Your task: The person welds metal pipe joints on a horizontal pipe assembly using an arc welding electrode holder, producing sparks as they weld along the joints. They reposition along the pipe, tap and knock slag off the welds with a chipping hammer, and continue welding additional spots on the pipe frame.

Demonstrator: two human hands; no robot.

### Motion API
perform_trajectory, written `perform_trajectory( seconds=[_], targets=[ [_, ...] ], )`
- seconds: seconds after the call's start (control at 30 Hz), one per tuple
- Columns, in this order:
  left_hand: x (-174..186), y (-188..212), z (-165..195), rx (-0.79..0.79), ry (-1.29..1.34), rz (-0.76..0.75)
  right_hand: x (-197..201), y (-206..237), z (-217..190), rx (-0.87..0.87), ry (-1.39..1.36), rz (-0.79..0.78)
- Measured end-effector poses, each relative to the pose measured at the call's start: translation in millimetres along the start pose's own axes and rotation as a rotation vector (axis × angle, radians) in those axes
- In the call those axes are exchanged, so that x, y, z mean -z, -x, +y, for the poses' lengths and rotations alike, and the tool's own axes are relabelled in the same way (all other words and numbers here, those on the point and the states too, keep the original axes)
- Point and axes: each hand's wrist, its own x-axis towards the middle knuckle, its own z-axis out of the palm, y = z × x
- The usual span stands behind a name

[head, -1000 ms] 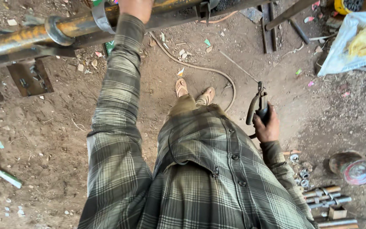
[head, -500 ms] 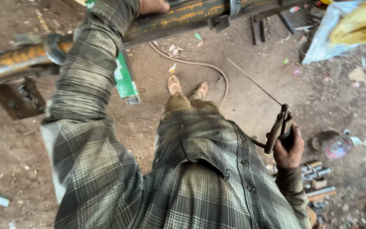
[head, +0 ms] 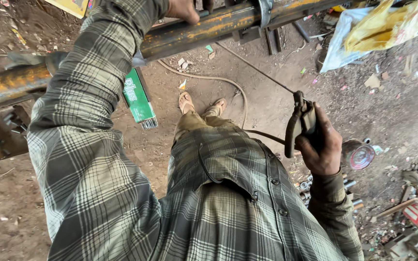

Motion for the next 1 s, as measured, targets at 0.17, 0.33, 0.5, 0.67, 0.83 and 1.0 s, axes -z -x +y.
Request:
perform_trajectory(
  seconds=[0.17, 0.33, 0.5, 0.67, 0.83, 1.0],
  targets=[
    [4.8, 2.5, 22.1, 0.126, -0.129, 0.013, 4.7, -16.6, -24.5, 0.059, 0.128, -0.009],
    [14.5, 50.9, 49.3, 0.384, -0.215, 0.065, 6.7, -39.1, -38.6, 0.335, 0.297, 0.015],
    [-7.3, 158.0, 90.0, -0.145, -0.026, 0.649, 13.3, -51.1, -51.4, 0.301, 0.369, -0.027],
    [-100.0, 190.2, 122.7, 0.087, 0.102, 0.429, 16.7, -61.6, -61.5, 0.392, 0.446, -0.065],
    [-247.5, 174.6, 90.1, 0.358, 0.092, 0.103, 23.0, -67.2, -68.1, 0.399, 0.39, -0.116],
    [-366.3, 190.3, -0.4, 0.59, 0.176, 0.058, 32.0, -73.4, -62.7, 0.416, 0.374, -0.159]
  ],
)
